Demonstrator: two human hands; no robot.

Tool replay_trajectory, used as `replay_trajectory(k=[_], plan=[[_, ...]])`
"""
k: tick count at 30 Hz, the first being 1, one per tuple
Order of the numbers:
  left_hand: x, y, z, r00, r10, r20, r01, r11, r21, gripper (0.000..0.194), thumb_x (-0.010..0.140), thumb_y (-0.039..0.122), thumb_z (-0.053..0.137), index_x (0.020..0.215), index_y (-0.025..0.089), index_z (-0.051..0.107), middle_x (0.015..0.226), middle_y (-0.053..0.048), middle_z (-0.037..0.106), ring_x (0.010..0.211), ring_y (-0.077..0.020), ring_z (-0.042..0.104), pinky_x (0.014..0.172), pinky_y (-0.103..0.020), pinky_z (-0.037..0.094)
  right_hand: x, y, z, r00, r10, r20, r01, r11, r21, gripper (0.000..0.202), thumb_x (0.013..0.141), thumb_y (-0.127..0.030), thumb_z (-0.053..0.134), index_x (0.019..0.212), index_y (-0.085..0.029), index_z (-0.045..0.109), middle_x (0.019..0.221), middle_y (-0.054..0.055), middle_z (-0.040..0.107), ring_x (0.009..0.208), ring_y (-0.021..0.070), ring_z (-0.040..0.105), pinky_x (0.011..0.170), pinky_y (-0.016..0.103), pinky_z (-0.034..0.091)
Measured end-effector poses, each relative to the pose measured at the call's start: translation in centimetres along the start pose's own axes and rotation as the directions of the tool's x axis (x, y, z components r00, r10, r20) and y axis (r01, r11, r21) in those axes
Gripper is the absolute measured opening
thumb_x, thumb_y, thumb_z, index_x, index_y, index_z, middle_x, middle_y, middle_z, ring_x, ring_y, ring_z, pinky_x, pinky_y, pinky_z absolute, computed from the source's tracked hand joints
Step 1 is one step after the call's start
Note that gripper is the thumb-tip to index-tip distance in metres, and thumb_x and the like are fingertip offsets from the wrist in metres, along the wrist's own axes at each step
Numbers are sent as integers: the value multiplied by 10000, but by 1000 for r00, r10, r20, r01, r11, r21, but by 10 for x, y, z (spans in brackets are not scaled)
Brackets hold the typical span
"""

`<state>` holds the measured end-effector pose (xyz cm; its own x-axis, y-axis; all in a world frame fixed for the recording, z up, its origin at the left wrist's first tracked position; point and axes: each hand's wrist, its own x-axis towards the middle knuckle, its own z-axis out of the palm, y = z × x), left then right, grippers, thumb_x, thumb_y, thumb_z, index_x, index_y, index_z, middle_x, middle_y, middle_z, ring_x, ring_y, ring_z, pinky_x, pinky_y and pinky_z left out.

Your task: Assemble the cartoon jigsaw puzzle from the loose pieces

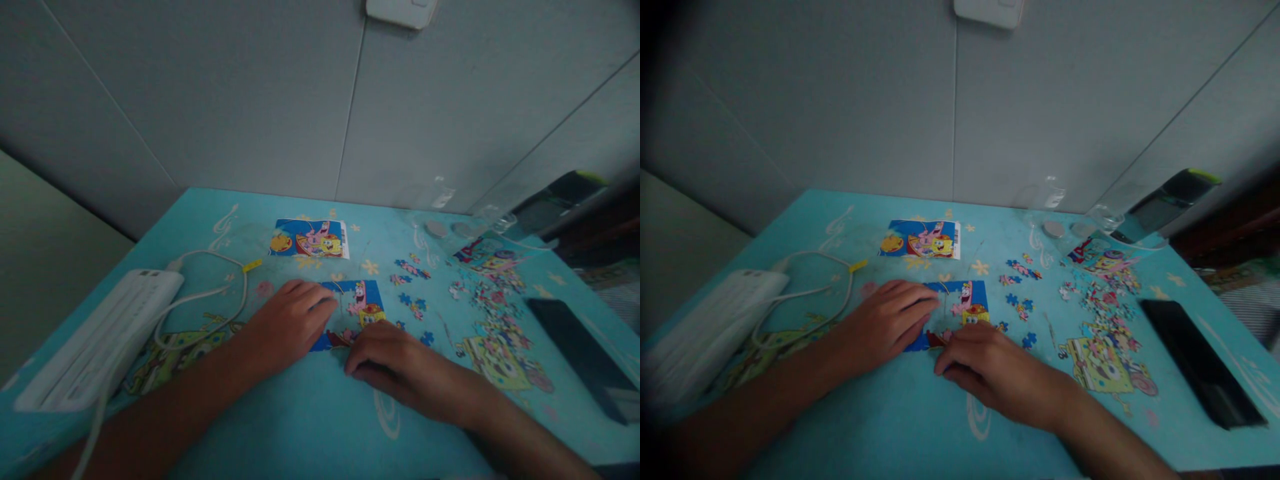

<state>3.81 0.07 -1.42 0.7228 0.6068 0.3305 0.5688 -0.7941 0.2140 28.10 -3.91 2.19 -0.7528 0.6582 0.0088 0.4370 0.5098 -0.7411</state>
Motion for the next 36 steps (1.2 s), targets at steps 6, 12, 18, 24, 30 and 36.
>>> replay_trajectory(k=[6,12,18,24,30,36], plan=[[2,3,-1,992,121,41,-121,993,9,235,992,190,503,1188,160,630,1191,-95,649,1119,-249,575,969,-445,458,-3,26,-13,955,181,-236,-171,983,63,184,974,-194,576,1058,-256,728,1050,24,723,939,160,670,850,291,523],[2,8,4,975,212,68,-214,976,23,248,1021,210,461,1194,167,633,1233,-92,637,1158,-253,554,1002,-466,434,0,32,-16,928,220,-302,-242,970,-35,227,926,-184,645,1127,-255,722,1052,40,727,958,178,667,871,309,517],[-2,6,11,969,246,36,-245,969,-14,274,1024,230,476,1265,190,601,1224,-78,641,1143,-243,555,991,-461,430,-6,34,-28,911,245,-331,-290,952,-95,113,927,-260,662,995,-262,752,962,28,735,884,167,668,826,301,510],[-1,5,10,977,214,-12,-214,977,-20,232,1025,222,471,1191,178,628,1188,-75,653,1120,-241,563,962,-444,440,-9,36,-26,934,251,-256,-302,935,-187,135,884,-270,716,1015,-266,747,946,28,710,898,185,643,832,323,497],[-1,3,9,981,189,-43,-190,982,-19,215,1022,191,457,1128,158,641,1168,-81,650,1109,-240,560,959,-443,444,-8,33,-22,956,211,-206,-254,943,-213,133,909,-240,687,1021,-276,748,965,23,697,914,179,633,840,322,498],[-1,4,8,980,195,-33,-195,981,-16,208,1019,181,458,1102,151,647,1159,-79,652,1101,-242,561,957,-440,443,-7,36,-17,973,123,-197,-169,956,-239,213,948,-163,606,1047,-285,750,1042,21,696,977,174,623,890,323,489]])
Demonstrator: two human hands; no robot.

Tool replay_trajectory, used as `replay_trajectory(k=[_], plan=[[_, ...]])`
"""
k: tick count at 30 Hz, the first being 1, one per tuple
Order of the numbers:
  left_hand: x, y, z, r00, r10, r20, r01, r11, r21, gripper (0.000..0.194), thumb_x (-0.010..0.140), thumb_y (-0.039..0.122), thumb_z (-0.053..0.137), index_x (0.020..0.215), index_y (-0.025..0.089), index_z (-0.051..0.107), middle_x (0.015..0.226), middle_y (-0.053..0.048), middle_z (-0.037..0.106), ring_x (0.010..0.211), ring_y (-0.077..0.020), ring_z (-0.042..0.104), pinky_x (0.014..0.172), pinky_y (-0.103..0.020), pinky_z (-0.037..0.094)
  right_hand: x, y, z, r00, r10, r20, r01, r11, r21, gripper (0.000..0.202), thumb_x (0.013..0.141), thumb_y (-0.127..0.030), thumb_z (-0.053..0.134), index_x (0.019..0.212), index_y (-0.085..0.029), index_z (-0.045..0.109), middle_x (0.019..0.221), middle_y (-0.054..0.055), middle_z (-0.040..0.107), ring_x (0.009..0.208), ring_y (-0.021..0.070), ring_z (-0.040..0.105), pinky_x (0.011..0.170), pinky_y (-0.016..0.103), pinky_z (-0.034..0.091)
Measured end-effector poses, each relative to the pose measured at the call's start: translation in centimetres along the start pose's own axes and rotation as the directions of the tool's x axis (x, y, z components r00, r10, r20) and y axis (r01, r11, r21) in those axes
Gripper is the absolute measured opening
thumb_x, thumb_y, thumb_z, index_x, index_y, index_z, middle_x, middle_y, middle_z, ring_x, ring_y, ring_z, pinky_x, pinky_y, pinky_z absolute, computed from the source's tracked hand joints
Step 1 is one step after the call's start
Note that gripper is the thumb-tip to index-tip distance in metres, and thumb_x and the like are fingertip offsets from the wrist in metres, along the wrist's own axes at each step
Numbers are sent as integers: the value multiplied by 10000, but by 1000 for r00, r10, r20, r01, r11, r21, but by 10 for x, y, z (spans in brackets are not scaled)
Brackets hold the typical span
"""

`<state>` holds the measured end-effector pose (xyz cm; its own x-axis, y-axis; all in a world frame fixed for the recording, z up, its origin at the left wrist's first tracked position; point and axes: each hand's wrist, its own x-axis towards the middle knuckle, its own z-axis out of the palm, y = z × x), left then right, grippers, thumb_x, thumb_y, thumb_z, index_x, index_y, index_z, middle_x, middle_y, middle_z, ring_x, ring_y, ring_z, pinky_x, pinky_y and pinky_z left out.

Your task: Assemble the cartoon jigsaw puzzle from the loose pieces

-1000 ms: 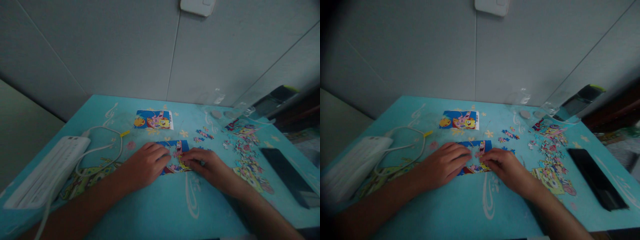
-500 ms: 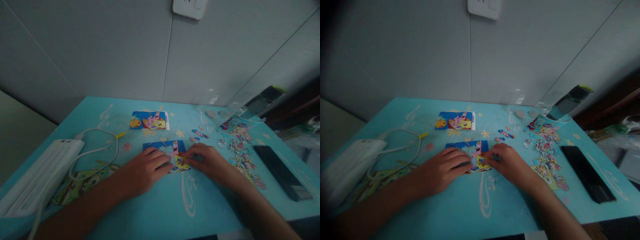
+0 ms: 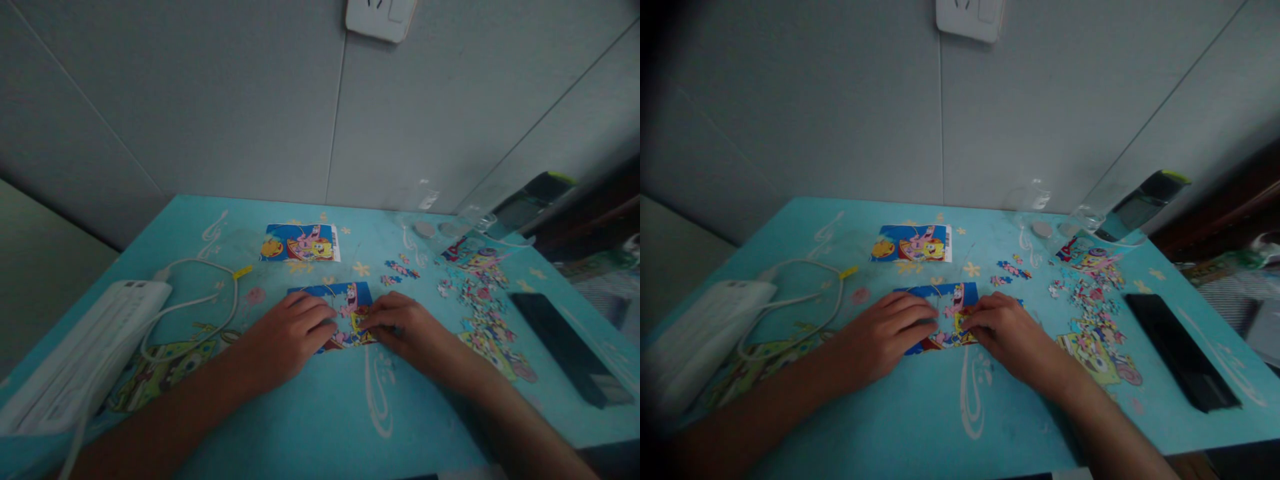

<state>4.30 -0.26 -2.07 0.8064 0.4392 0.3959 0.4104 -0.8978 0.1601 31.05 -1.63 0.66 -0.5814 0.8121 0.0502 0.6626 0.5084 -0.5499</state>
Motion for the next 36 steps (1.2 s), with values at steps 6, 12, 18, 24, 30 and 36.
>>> replay_trajectory(k=[6,12,18,24,30,36], plan=[[-1,0,1,1000,1,16,-1,1000,-7,208,1020,191,464,1112,151,646,1159,-82,650,1113,-244,555,964,-444,439,1,-5,-3,998,37,-56,-39,999,-34,197,973,-208,580,1097,-253,726,1010,44,692,949,188,620,887,343,482],[0,0,2,1000,1,6,-1,1000,-15,204,1021,219,477,1092,155,657,1135,-79,658,1074,-234,564,946,-437,449,-2,-7,-12,995,103,17,-102,994,-37,87,911,-325,690,957,-255,715,920,24,679,889,190,624,828,333,478],[1,0,1,1000,2,-5,-2,1000,-23,214,1026,211,462,1089,152,657,1126,-82,658,1060,-229,568,935,-430,451,0,-8,-3,994,99,36,-98,995,-35,67,910,-282,691,971,-274,719,940,15,683,910,191,623,848,332,464],[-1,0,2,1000,-1,8,2,1000,-21,214,1025,220,464,1104,160,654,1134,-82,653,1089,-240,560,947,-441,441,2,-12,-2,998,62,28,-62,998,8,128,934,-223,653,1031,-268,724,986,18,689,933,176,622,848,310,469],[-1,0,2,1000,-3,16,3,1000,-17,212,1021,206,464,1102,165,656,1126,-77,656,1088,-241,566,950,-448,446,3,-10,-3,994,103,-25,-103,995,-2,130,947,-205,617,1020,-236,720,934,34,687,889,178,628,810,312,480],[-1,1,1,999,-5,36,6,1000,-23,213,1021,220,472,1112,164,657,1138,-80,653,1089,-240,566,959,-446,445,3,-12,-4,992,126,-31,-126,992,-4,91,950,-255,622,968,-232,708,938,35,681,881,179,632,818,318,479]])
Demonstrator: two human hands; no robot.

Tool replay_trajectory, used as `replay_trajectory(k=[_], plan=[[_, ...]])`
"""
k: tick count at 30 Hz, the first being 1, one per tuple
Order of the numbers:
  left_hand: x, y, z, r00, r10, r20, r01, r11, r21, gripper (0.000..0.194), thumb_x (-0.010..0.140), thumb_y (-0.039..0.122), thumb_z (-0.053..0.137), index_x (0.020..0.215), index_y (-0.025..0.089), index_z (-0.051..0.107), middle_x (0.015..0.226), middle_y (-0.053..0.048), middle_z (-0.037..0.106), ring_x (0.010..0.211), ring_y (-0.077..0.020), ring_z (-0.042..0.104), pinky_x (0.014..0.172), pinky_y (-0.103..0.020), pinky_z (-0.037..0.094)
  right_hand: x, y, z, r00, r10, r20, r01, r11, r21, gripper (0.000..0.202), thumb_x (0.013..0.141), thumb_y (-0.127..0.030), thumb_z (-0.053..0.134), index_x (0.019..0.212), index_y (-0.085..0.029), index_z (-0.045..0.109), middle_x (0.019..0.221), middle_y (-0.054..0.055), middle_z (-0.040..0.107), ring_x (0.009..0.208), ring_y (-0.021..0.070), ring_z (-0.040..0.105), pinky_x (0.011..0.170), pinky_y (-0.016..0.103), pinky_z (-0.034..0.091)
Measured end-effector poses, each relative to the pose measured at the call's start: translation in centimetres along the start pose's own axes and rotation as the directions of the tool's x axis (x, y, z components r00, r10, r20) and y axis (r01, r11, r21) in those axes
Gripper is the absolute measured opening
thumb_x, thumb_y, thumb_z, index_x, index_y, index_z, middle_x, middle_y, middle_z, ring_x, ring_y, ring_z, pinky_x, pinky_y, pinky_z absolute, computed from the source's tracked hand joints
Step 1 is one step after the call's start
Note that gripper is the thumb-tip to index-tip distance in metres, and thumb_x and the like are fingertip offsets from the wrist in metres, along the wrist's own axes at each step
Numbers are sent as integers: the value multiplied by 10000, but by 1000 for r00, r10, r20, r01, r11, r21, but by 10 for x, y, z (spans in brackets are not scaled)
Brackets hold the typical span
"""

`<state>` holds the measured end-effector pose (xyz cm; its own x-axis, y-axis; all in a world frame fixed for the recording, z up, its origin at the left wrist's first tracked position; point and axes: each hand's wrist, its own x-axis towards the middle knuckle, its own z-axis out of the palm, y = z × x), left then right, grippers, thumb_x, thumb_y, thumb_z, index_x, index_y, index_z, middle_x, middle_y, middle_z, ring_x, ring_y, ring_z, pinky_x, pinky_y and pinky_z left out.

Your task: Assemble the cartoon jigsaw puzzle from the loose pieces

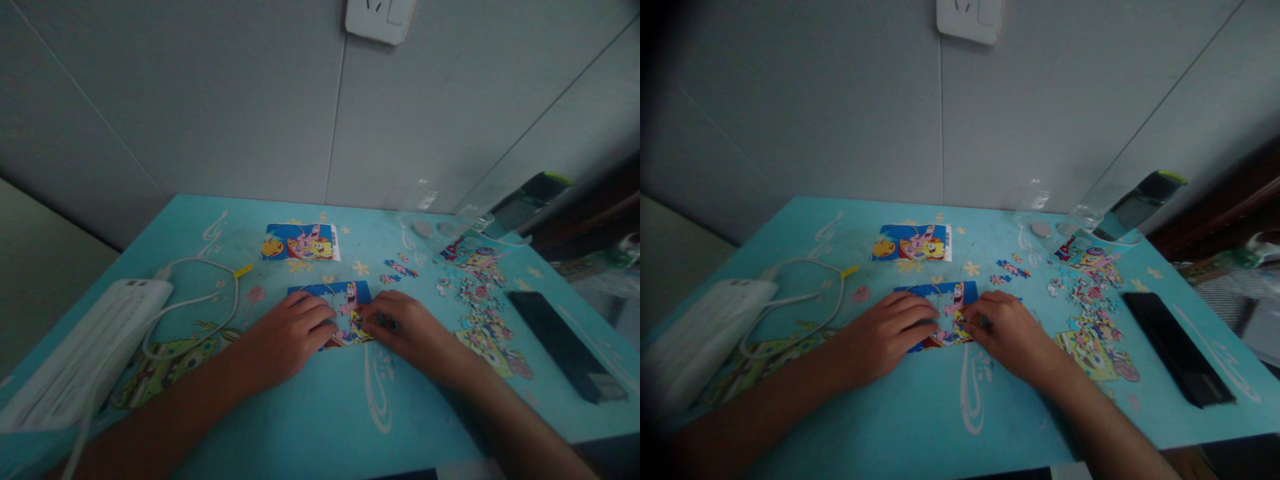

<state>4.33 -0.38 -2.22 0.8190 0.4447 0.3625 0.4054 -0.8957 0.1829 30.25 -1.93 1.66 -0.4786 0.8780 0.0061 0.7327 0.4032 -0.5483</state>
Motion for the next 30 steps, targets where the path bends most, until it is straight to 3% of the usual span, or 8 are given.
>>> replay_trajectory(k=[6,16,25,30], plan=[[0,1,-1,1000,1,-8,-1,1000,-1,212,1022,224,470,1095,164,660,1113,-80,660,1077,-237,570,958,-445,442,-1,-1,2,1000,-16,18,16,1000,-22,126,920,-299,674,1020,-229,704,954,40,671,898,190,625,816,323,476],[0,-4,-7,999,-26,-33,28,998,59,201,990,161,503,1125,158,651,1163,-84,659,1096,-248,571,958,-440,451,1,2,4,1000,-20,3,20,1000,0,48,904,-261,694,898,-214,701,883,32,675,830,175,624,756,294,463],[-5,-27,-25,978,-123,-167,149,977,150,299,903,34,469,1107,139,661,1101,-97,677,1039,-251,604,931,-456,486,1,4,5,1000,2,1,-2,1000,7,98,899,-289,701,833,-218,704,844,24,675,779,160,619,713,285,456],[-5,-30,-32,957,-171,-236,202,973,115,275,898,41,496,1100,126,663,1091,-98,678,1043,-256,601,938,-462,487,0,6,1,1000,-3,-13,3,1000,25,70,908,-294,689,924,-233,718,903,28,685,832,167,634,750,292,472]])
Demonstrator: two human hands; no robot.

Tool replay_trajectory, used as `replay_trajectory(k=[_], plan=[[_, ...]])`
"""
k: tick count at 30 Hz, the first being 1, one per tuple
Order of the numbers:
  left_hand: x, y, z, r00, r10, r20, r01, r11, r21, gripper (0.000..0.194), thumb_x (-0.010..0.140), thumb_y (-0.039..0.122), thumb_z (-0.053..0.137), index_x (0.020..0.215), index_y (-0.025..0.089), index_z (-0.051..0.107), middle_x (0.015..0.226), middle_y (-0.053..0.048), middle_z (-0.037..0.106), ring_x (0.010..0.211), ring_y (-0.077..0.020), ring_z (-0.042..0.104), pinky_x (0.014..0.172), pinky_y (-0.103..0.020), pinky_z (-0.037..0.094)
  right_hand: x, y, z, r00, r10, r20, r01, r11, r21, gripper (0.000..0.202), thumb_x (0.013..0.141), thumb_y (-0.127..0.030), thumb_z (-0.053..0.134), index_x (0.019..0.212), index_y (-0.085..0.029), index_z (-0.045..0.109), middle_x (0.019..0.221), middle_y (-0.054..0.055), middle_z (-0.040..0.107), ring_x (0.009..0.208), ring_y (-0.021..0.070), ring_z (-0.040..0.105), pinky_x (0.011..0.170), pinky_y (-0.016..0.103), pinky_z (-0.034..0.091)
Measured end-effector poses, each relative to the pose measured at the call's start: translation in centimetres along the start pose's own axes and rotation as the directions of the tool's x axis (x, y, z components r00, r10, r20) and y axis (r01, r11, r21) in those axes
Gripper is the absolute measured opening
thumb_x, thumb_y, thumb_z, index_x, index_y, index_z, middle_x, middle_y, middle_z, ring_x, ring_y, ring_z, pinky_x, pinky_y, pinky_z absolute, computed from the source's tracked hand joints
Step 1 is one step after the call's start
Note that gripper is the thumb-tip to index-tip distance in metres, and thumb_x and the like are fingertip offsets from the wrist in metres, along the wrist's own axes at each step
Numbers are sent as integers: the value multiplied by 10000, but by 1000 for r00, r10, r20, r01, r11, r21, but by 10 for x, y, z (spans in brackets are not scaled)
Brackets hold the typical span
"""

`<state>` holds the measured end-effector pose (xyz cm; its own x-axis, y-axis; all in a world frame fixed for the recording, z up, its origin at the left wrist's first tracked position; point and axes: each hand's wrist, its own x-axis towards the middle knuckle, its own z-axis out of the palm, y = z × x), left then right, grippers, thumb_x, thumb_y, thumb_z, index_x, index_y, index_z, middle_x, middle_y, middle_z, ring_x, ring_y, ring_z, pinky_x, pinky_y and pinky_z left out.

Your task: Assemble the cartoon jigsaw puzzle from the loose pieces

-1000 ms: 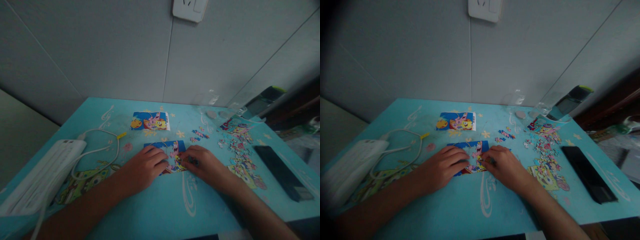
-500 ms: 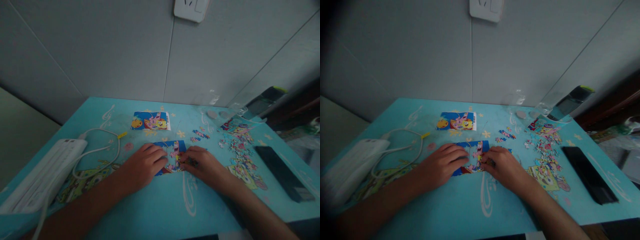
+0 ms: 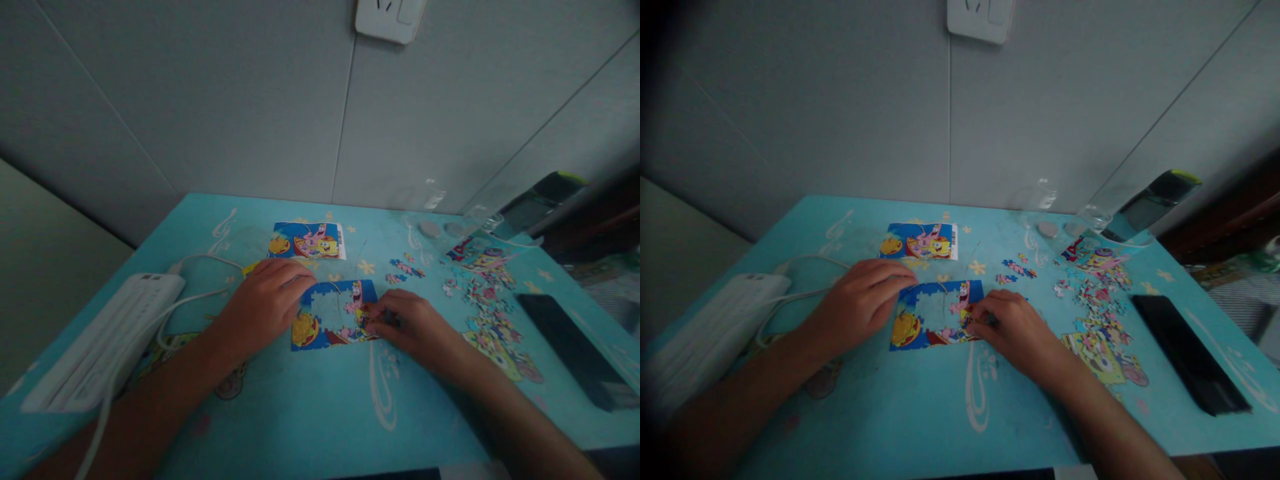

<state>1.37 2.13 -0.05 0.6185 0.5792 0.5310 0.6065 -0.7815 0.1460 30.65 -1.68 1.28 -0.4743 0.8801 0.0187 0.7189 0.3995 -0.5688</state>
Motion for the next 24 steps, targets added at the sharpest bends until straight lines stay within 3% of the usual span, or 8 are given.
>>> replay_trajectory(k=[6,18,24], plan=[[-2,4,6,1000,-20,0,20,999,-35,272,901,35,482,1072,144,664,1059,-84,681,1018,-237,610,936,-457,496,0,2,1,999,-43,32,44,999,-17,230,930,-286,660,1155,-268,705,985,46,670,886,179,637,792,310,488],[-4,13,13,989,91,116,-79,992,-100,252,940,88,476,1096,144,664,1051,-98,678,1019,-235,611,910,-435,509,2,2,7,999,36,25,-38,994,106,69,901,-235,671,960,-215,699,908,24,695,791,157,628,705,274,471],[-5,15,13,989,97,110,-83,989,-118,332,968,139,490,1288,120,575,1126,-124,670,1056,-246,609,919,-448,509,3,-3,7,994,101,43,-108,967,232,150,955,-277,584,927,-205,713,837,6,716,729,145,613,659,266,458]])
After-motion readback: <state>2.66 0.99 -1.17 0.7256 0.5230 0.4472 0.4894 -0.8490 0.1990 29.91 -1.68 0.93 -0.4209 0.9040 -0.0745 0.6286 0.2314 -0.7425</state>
